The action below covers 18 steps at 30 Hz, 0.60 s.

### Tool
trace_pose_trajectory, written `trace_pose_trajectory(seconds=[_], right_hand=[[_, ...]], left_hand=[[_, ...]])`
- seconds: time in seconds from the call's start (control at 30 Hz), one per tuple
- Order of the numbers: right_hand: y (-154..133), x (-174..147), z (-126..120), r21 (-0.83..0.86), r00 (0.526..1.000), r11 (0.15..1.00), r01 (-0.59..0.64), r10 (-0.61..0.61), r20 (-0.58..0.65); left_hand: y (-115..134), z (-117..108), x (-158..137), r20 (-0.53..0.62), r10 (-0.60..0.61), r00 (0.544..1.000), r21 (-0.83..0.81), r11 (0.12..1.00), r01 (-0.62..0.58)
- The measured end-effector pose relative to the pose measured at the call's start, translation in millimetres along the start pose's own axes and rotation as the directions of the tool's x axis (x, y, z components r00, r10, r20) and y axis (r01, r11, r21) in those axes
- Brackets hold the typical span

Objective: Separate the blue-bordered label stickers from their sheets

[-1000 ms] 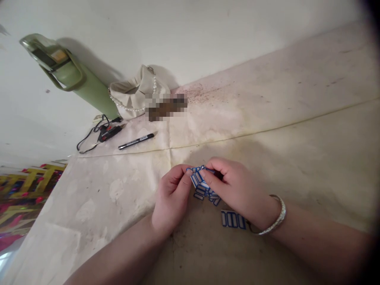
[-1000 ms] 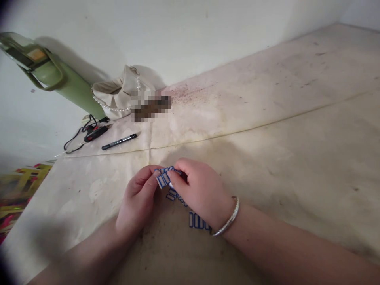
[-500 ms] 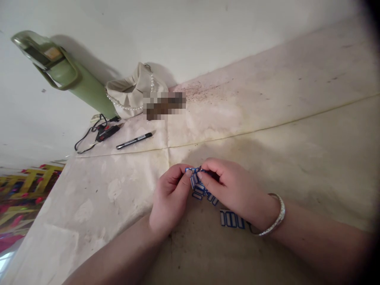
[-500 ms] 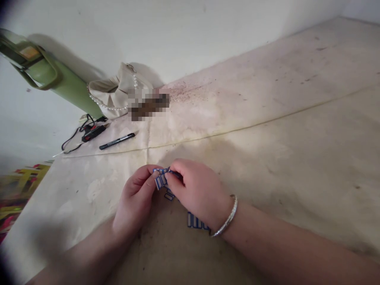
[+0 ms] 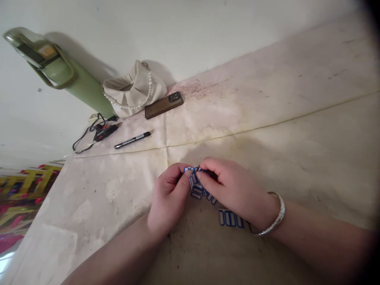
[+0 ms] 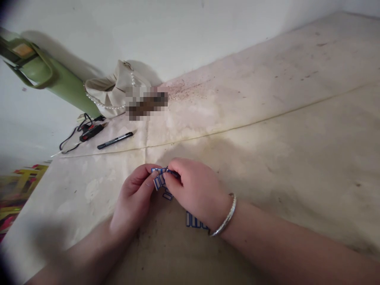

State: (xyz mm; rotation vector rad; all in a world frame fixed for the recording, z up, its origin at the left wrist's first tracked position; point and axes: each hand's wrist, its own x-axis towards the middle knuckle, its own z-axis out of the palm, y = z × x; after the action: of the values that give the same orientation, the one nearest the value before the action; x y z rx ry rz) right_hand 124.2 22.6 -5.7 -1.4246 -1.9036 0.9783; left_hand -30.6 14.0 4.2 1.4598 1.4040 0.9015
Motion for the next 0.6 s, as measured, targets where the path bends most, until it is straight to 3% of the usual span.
trace_pose_trajectory(seconds=[0.6], right_hand=[[-2.2, 0.9, -2.0, -0.042, 1.000, 0.999, -0.026, 0.026, 0.009]], left_hand=[[-5.7, 0.5, 0.8, 0.040, 0.023, 0.999, 0.040, 0.999, -0.025]])
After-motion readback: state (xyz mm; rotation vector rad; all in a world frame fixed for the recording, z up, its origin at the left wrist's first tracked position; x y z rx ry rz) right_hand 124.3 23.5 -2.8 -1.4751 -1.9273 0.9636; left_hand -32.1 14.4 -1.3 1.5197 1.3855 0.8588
